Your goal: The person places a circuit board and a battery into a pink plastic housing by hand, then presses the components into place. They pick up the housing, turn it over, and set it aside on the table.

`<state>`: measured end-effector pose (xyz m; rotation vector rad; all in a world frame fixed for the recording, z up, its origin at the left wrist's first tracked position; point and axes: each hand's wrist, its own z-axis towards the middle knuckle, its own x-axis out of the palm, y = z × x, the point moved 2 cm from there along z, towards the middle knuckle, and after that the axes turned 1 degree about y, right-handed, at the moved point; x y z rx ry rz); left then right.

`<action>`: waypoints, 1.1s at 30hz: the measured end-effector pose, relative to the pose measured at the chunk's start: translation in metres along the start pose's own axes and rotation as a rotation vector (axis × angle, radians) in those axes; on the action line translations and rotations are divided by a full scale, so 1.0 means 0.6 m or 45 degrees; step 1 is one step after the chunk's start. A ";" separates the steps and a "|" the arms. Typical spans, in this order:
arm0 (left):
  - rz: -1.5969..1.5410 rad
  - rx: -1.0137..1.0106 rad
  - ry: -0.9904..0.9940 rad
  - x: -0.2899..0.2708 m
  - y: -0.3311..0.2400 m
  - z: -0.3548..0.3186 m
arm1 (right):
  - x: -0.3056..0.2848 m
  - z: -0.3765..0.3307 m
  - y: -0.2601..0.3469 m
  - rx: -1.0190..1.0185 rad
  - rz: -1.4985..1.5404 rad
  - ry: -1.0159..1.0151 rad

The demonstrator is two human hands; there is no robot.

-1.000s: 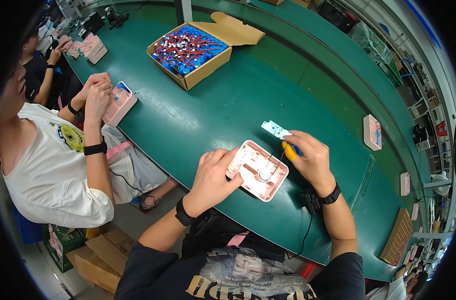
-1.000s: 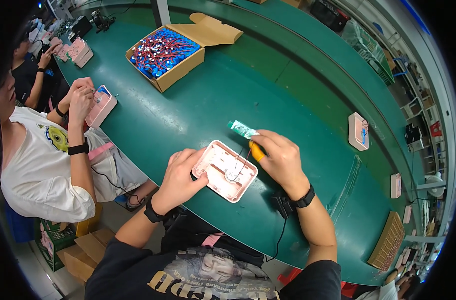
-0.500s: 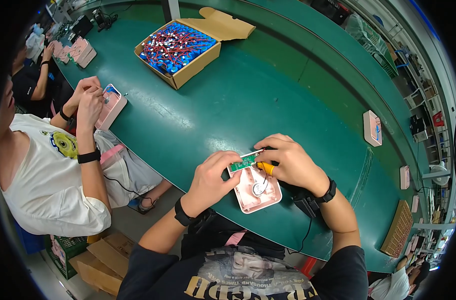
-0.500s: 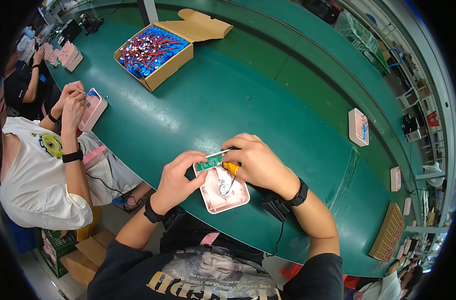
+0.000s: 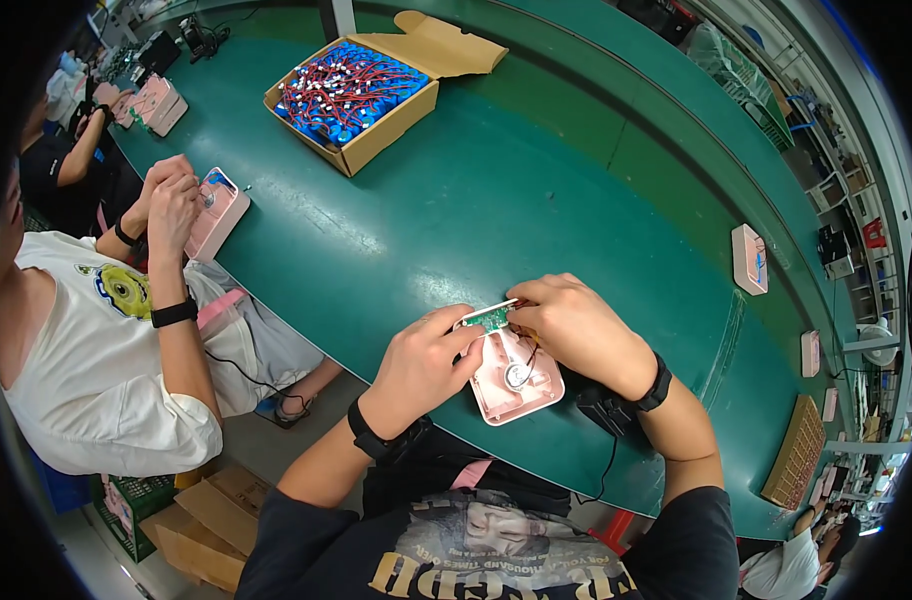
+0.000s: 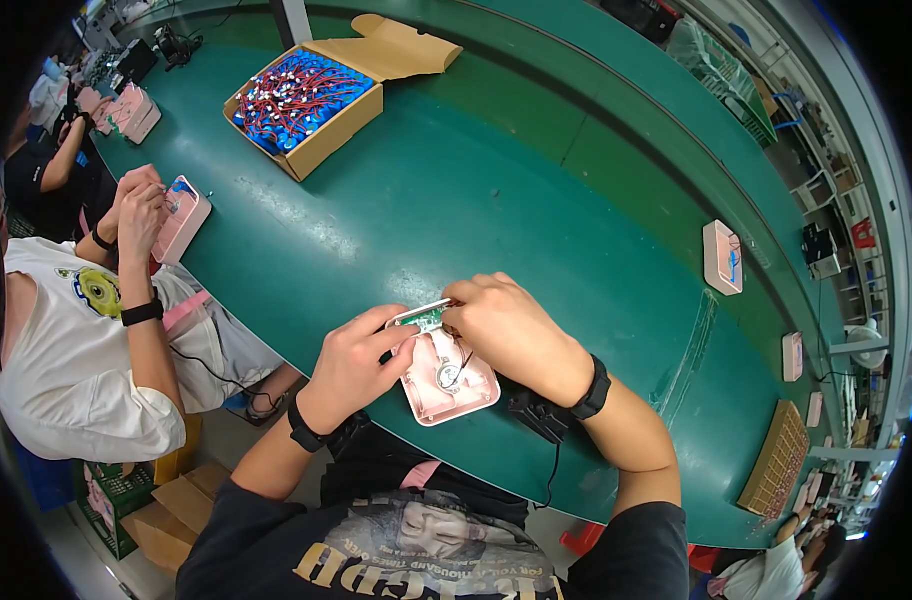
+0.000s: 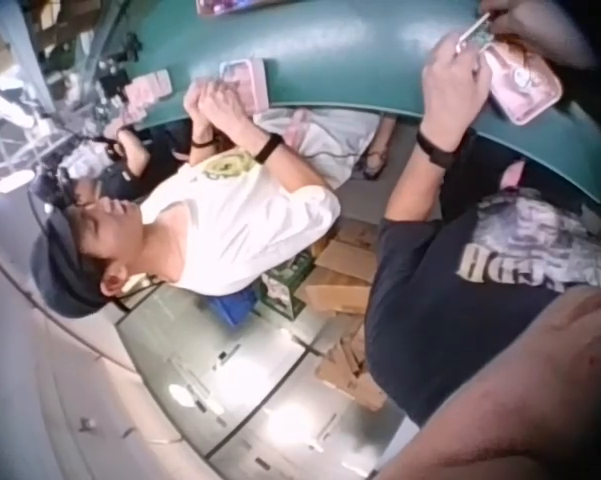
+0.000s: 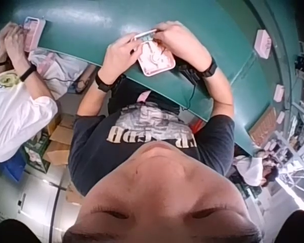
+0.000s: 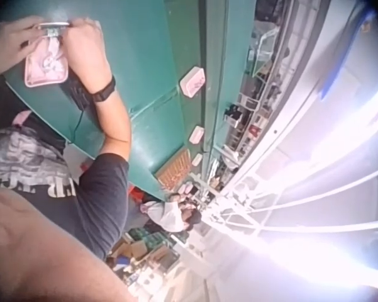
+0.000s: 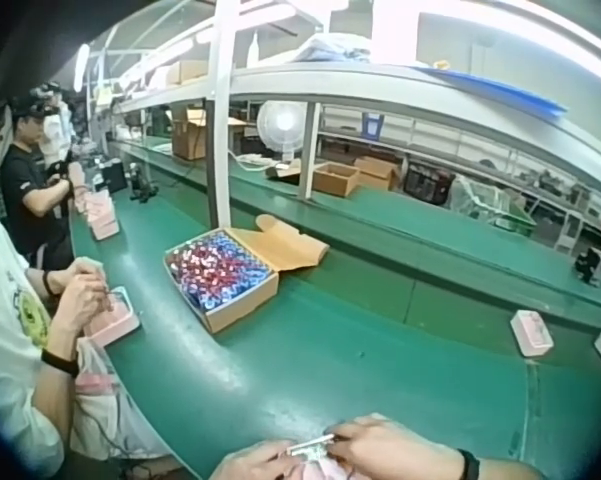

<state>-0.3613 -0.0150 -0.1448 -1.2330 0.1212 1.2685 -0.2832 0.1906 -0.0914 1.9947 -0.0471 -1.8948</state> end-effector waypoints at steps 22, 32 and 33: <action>-0.043 -0.155 -0.136 0.002 0.011 -0.014 | 0.046 -0.126 -0.056 0.792 1.156 -0.213; -0.190 -0.245 -0.107 0.005 0.025 -0.021 | 0.118 -0.102 -0.031 0.643 2.180 0.002; -0.186 -0.245 -0.110 0.004 0.026 -0.022 | 0.118 -0.104 -0.035 0.627 1.974 0.061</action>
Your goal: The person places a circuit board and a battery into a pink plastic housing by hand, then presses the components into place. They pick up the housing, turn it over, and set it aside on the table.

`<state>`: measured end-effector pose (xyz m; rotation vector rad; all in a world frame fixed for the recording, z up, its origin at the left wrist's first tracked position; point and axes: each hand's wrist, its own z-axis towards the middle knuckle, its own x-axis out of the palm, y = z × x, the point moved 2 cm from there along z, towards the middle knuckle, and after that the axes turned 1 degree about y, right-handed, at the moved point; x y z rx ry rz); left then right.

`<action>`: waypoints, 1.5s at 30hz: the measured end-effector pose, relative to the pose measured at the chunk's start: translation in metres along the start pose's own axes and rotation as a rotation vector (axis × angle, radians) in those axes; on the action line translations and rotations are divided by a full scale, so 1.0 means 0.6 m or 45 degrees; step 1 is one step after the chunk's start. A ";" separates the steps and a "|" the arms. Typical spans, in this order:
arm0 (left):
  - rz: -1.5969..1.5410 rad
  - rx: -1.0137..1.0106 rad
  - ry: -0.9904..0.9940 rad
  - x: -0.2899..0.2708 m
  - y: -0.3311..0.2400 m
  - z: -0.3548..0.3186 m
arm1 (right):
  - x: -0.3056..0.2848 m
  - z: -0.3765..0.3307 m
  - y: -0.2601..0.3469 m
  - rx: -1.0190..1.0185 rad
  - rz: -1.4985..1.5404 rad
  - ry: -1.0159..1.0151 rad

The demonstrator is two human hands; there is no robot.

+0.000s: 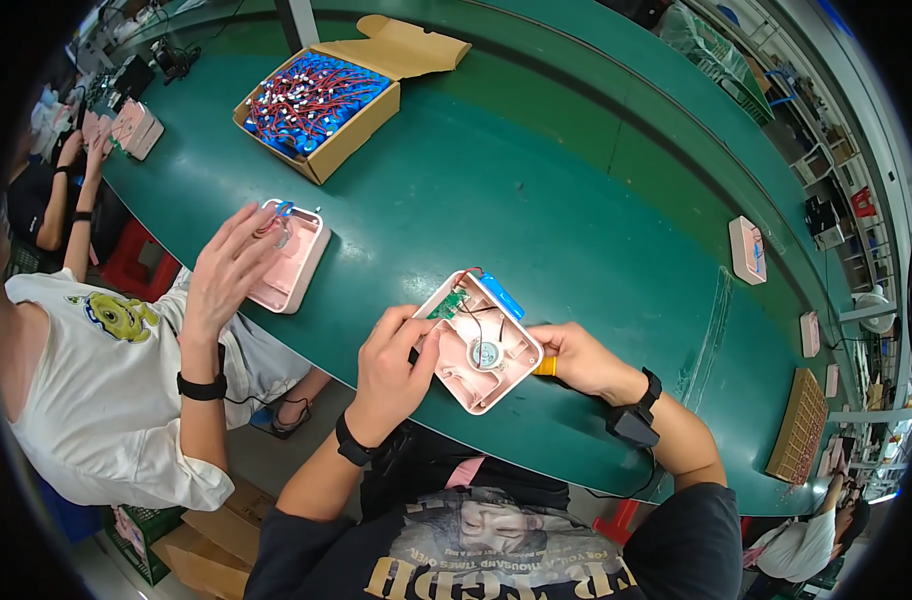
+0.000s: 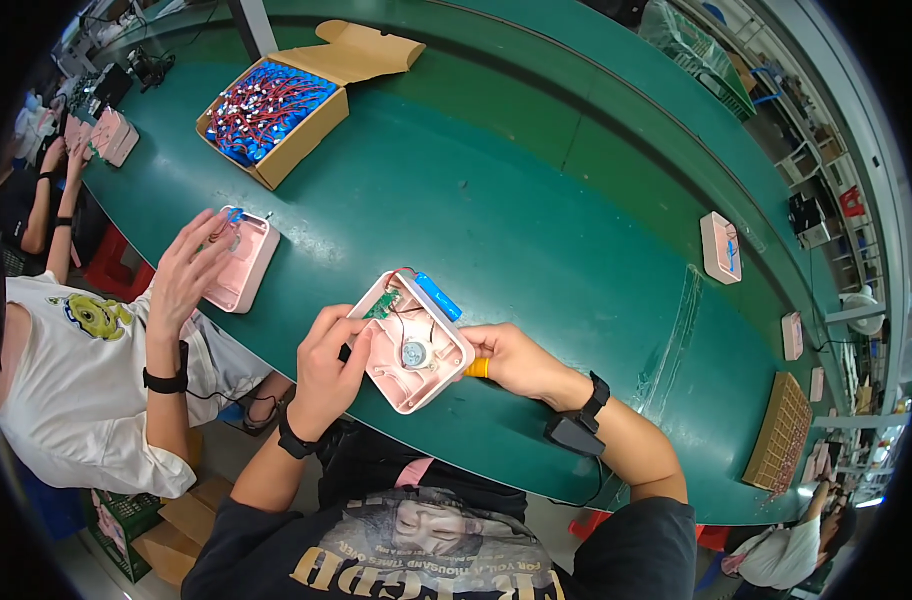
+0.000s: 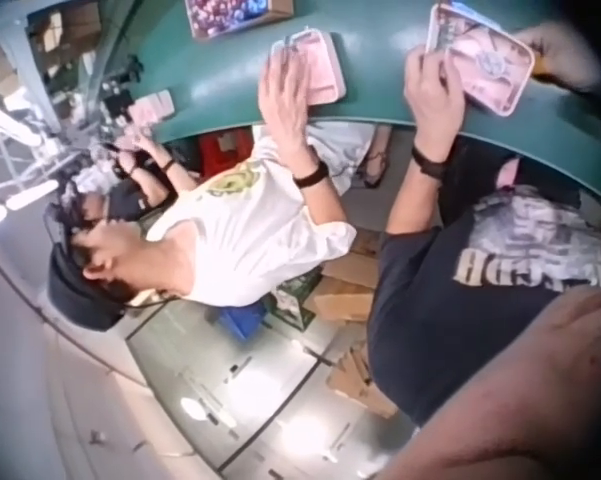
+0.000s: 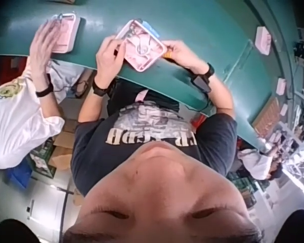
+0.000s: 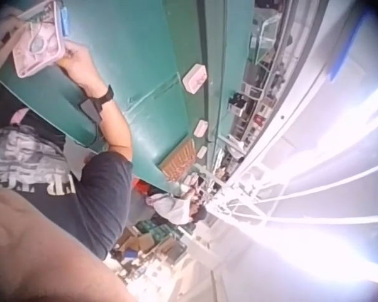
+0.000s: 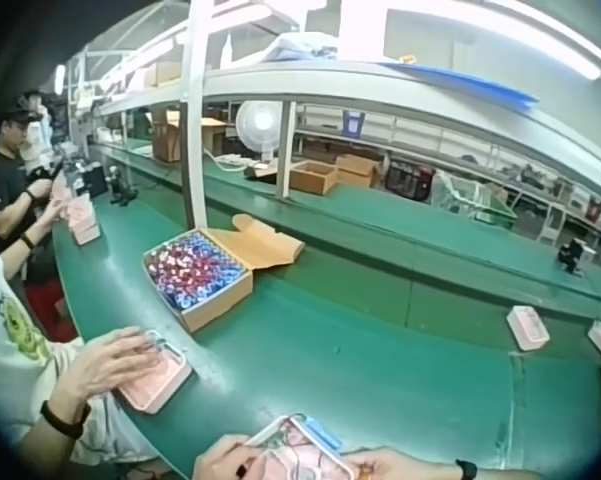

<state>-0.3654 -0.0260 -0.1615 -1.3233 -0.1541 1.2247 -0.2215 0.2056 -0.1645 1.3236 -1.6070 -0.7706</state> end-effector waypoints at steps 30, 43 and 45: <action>-0.133 -0.114 -0.102 0.012 0.012 -0.004 | -0.001 0.024 0.052 -0.114 -0.728 0.054; -0.131 -0.121 -0.124 0.009 0.019 0.001 | -0.006 0.007 0.083 -0.290 -1.231 0.110; -0.100 -0.088 -0.143 0.011 0.023 0.002 | -0.003 0.006 0.081 -0.340 -1.324 0.120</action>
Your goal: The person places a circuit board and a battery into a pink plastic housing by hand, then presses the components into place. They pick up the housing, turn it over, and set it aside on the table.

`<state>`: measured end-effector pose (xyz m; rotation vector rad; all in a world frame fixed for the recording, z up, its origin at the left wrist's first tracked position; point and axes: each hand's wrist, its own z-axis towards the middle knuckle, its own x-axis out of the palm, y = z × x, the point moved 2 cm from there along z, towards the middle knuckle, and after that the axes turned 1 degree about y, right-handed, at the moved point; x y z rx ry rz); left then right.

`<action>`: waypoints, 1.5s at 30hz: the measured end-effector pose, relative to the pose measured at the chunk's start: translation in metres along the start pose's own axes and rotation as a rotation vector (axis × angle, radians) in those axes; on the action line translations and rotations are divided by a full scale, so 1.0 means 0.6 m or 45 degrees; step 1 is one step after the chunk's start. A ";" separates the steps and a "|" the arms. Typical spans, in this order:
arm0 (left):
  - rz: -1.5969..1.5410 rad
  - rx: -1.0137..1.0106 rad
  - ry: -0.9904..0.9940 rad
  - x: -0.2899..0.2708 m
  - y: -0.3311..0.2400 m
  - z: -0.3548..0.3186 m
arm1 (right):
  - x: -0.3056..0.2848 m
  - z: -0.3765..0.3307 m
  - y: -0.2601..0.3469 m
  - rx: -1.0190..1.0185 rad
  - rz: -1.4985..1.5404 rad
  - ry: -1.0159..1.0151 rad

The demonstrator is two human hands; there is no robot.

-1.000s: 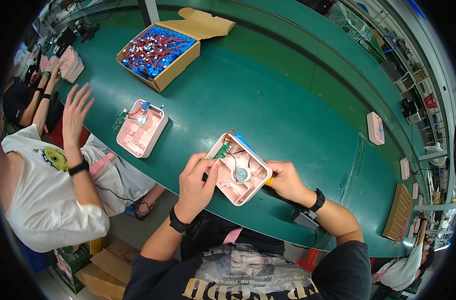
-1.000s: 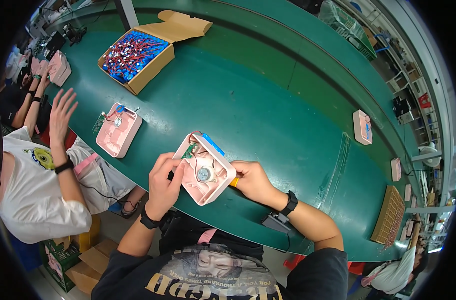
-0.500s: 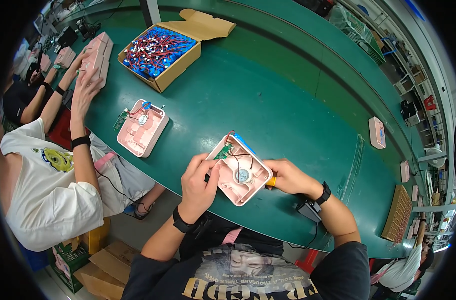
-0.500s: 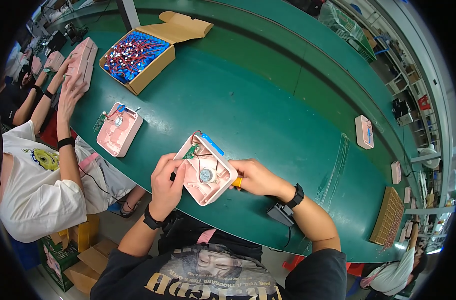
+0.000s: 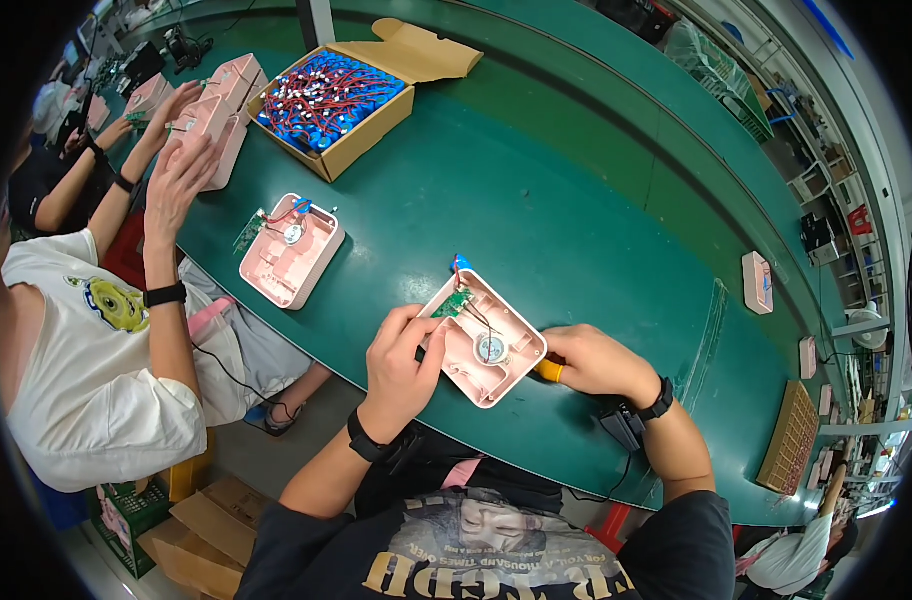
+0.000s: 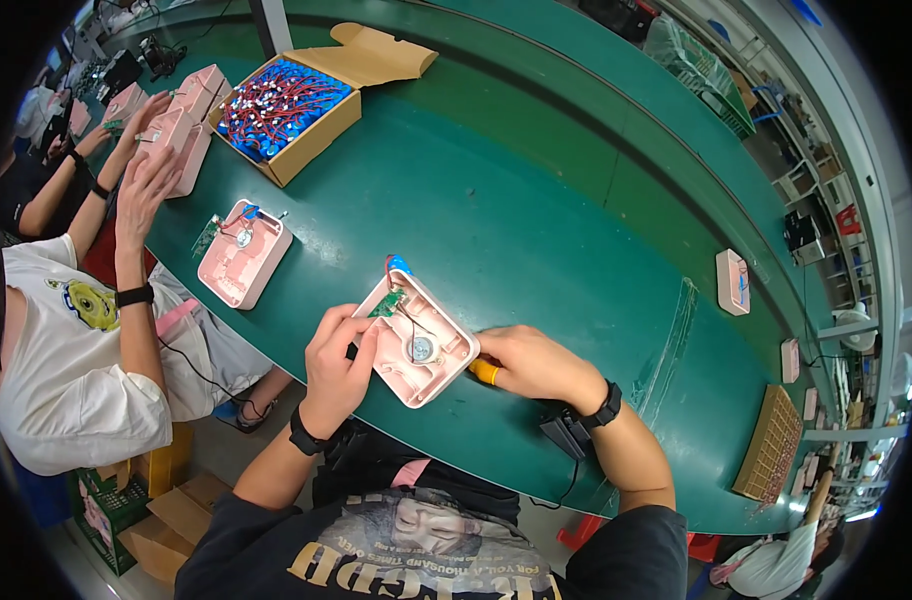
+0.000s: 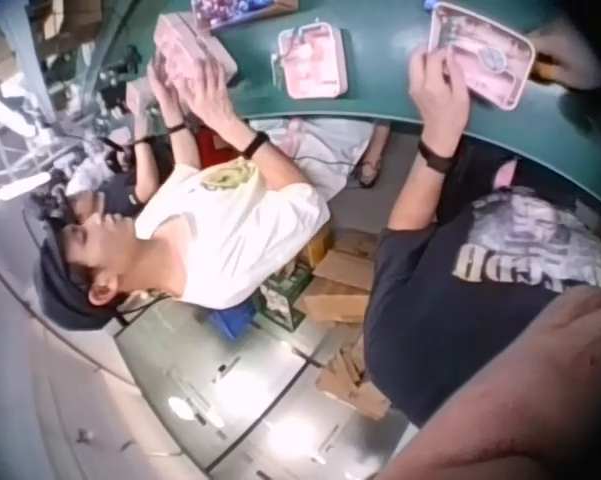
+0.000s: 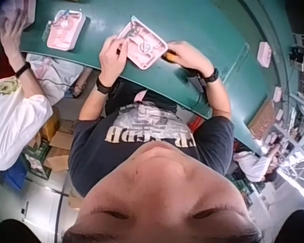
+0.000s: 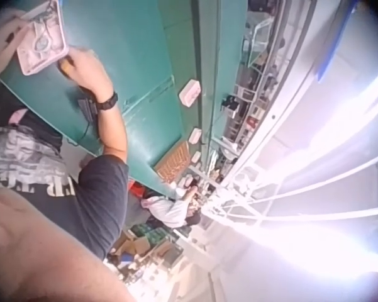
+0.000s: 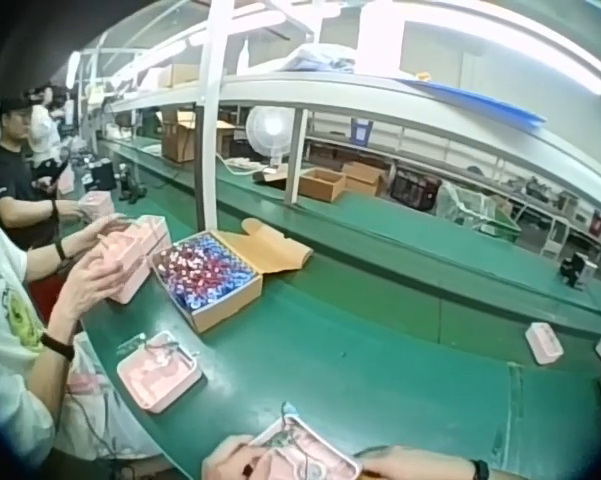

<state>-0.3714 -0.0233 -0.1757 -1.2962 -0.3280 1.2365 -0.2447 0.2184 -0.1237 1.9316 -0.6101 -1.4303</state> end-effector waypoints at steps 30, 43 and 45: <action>0.202 0.209 0.126 -0.022 0.007 0.001 | -0.017 0.065 0.060 0.274 0.347 -0.423; 0.210 0.245 0.088 -0.019 0.011 0.004 | 0.027 0.061 0.081 -0.016 -0.370 -0.542; 0.196 0.244 0.095 -0.018 0.011 0.004 | 0.034 0.068 0.079 -0.036 -0.515 -0.534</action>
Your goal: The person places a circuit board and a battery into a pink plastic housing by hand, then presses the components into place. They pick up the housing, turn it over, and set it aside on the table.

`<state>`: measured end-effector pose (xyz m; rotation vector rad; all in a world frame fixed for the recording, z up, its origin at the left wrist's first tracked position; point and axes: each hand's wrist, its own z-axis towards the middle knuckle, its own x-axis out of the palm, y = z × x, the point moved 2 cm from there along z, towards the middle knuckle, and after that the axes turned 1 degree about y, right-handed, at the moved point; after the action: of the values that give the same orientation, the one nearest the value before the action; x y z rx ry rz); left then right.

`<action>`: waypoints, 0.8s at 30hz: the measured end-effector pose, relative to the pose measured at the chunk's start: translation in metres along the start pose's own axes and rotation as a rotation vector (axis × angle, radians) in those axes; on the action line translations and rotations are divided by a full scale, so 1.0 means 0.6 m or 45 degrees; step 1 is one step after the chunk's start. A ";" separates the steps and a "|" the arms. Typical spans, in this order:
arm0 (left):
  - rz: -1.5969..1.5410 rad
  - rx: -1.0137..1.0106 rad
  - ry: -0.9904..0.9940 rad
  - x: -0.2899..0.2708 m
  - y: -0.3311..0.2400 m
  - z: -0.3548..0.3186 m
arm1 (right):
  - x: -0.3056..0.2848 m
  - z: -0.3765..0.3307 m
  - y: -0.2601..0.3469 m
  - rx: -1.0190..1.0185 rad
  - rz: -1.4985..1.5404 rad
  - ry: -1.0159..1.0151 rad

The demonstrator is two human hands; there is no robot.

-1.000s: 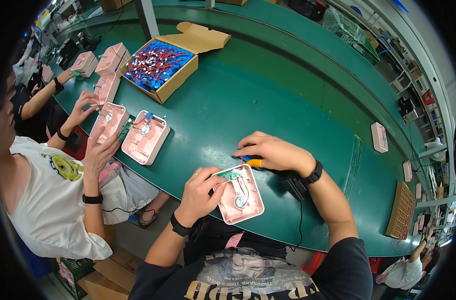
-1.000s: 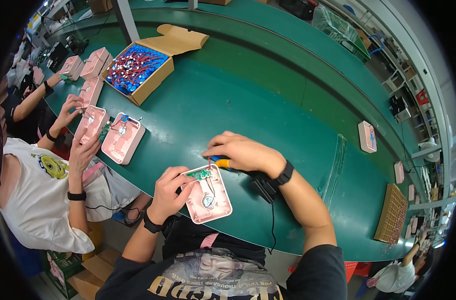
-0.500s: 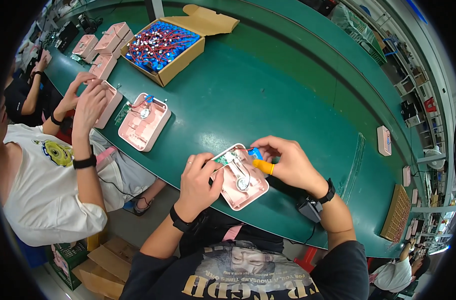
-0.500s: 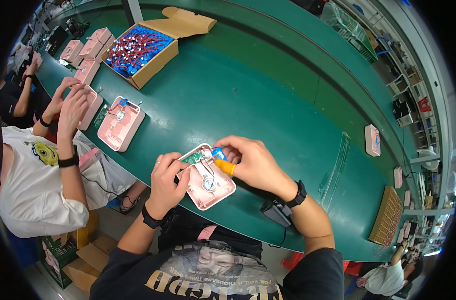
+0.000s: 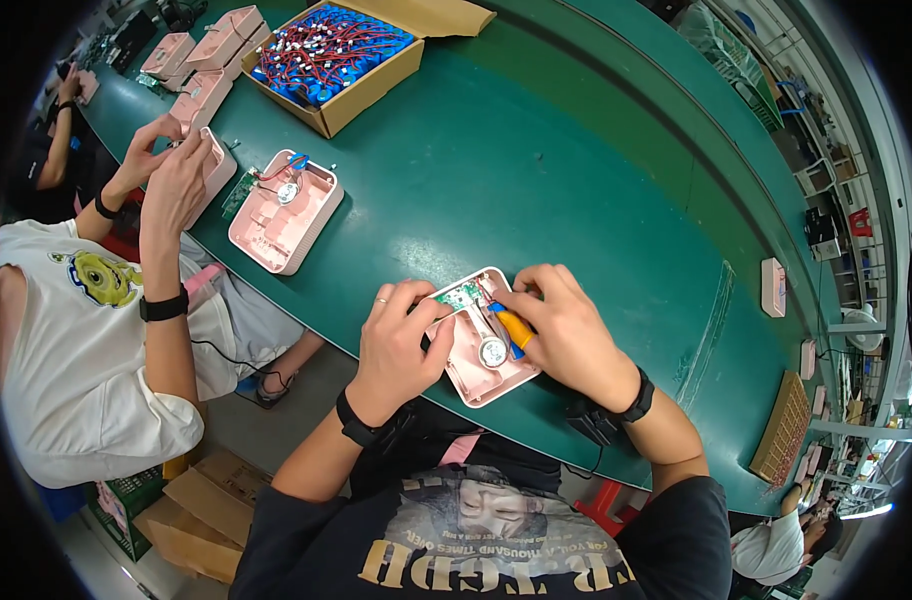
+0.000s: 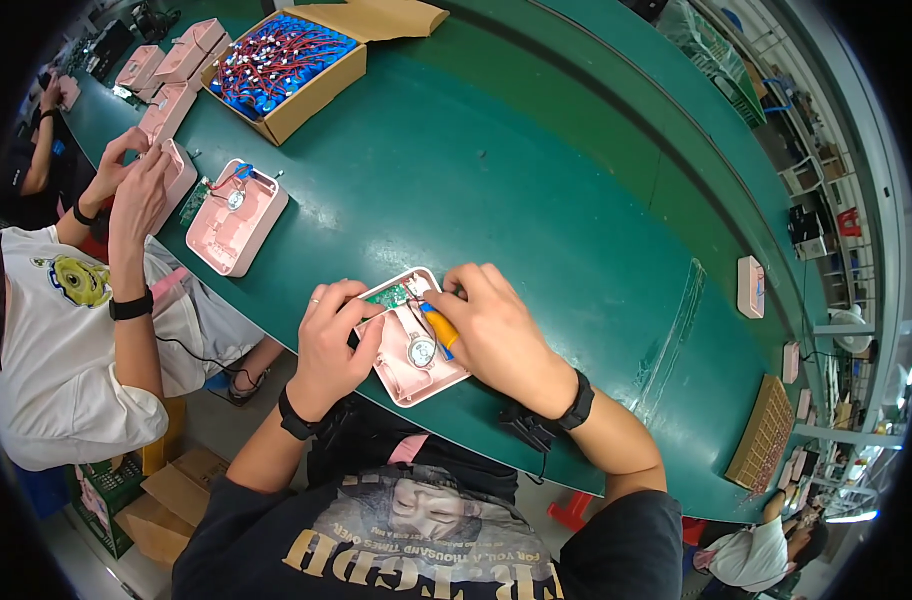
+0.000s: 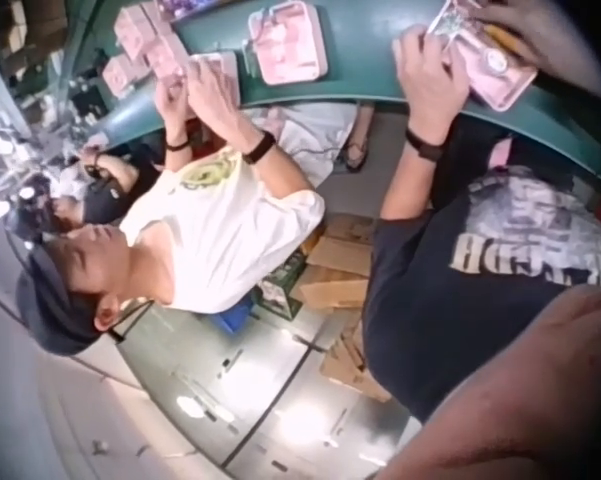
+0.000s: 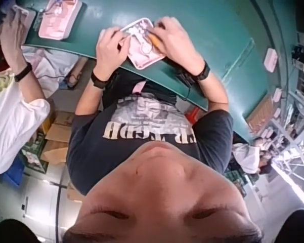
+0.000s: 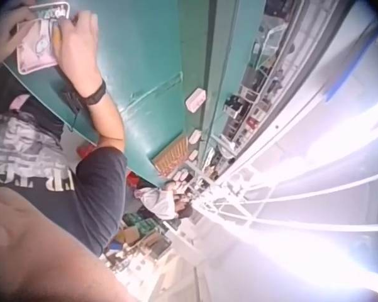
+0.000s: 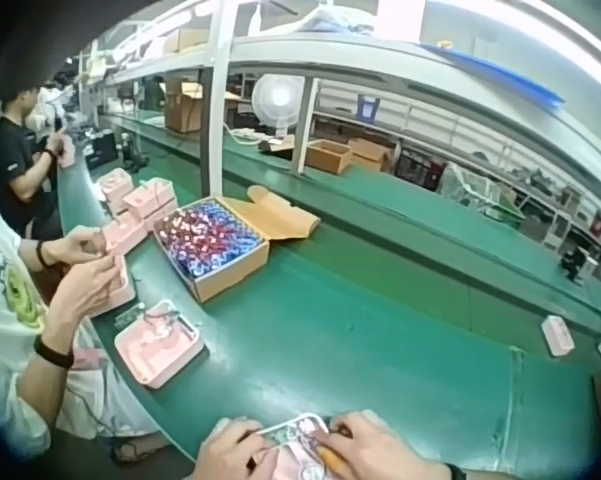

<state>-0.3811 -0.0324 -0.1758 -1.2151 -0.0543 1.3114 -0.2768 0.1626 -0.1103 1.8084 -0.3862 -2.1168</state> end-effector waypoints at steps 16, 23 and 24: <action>0.123 0.015 0.031 0.008 -0.013 -0.005 | -0.012 -0.050 0.032 0.000 -0.343 0.298; 0.195 -0.080 0.113 0.006 -0.028 -0.006 | 0.023 -0.062 0.055 0.242 -0.276 0.338; 0.158 -0.047 0.109 0.005 -0.028 -0.001 | 0.027 -0.061 0.051 0.298 -0.224 0.308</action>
<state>-0.3680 -0.0268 -0.1662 -1.3220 0.0594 1.3693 -0.2407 0.1283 -0.1183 2.2798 -0.4421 -1.9981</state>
